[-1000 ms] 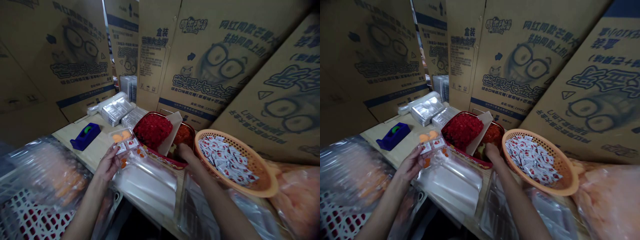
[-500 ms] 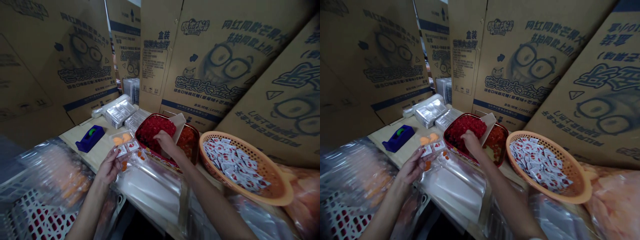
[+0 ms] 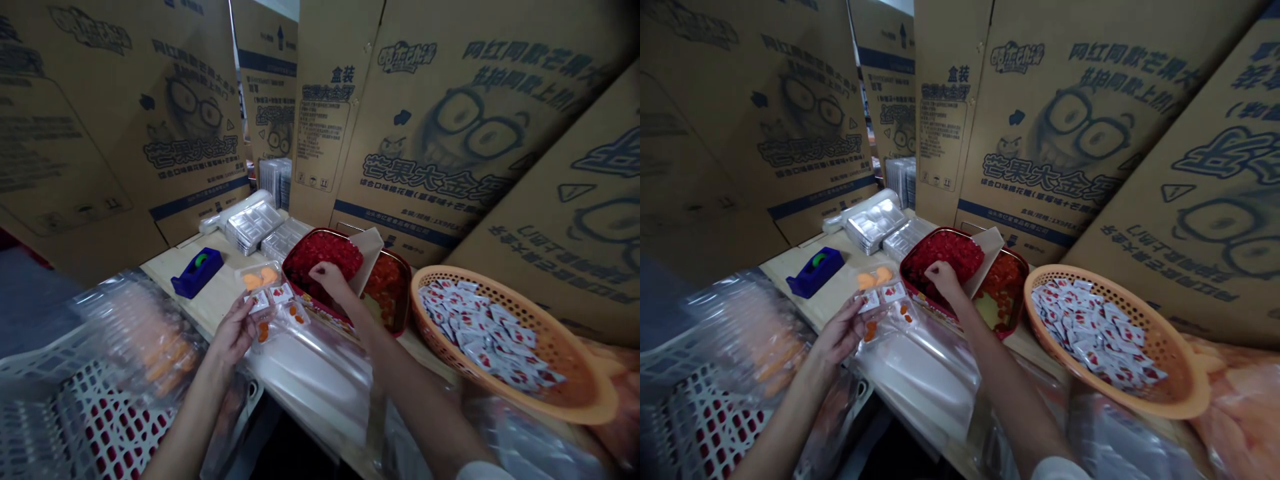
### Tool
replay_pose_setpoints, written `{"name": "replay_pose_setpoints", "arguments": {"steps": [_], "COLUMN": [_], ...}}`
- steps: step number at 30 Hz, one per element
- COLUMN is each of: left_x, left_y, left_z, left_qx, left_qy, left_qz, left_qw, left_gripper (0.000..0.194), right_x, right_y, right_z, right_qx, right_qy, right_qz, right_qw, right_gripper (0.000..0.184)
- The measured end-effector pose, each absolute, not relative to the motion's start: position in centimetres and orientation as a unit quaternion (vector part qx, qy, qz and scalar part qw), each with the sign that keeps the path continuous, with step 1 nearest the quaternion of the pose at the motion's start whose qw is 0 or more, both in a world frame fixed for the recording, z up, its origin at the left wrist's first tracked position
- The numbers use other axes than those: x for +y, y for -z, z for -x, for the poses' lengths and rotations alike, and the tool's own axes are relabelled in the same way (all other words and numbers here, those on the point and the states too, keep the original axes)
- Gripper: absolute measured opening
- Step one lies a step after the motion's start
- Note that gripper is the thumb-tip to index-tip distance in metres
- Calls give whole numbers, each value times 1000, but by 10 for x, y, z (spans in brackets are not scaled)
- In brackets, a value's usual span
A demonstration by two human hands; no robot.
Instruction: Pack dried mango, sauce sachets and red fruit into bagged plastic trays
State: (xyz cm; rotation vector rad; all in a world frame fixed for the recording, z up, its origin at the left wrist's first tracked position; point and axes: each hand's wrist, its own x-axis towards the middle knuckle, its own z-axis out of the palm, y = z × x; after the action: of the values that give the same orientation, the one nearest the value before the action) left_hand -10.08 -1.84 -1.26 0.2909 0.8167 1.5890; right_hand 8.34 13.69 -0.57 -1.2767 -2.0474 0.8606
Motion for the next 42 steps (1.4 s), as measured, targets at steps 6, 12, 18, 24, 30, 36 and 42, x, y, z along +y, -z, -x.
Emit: {"name": "replay_pose_setpoints", "arguments": {"steps": [6,12,18,24,30,36,42], "left_x": [-20,-26,-36,-44,-52,-61,-64], "left_y": [6,4,3,4,6,4,5], "left_z": [82,60,42,30,22,14,14], "left_qx": [344,326,315,343,349,364,364], "left_qy": [-676,-650,-611,-594,-559,-555,-552], "left_qz": [-132,-149,-160,-149,-159,-163,-169], "left_qw": [639,670,708,713,736,729,731], "left_gripper": [22,28,27,29,28,27,32], "right_x": [72,11,-16,-42,-42,-39,-37], "right_y": [-36,-50,-46,13,72,79,74], "right_z": [-101,-104,-142,-210,-246,-253,-251], "right_qx": [-753,-882,-820,-654,-650,-651,-641], "right_qy": [-487,-364,-293,-135,-26,16,9], "right_qz": [332,225,335,592,706,731,739], "right_qw": [294,200,359,451,280,204,206], "right_gripper": [11,22,22,24,35,34,35]}}
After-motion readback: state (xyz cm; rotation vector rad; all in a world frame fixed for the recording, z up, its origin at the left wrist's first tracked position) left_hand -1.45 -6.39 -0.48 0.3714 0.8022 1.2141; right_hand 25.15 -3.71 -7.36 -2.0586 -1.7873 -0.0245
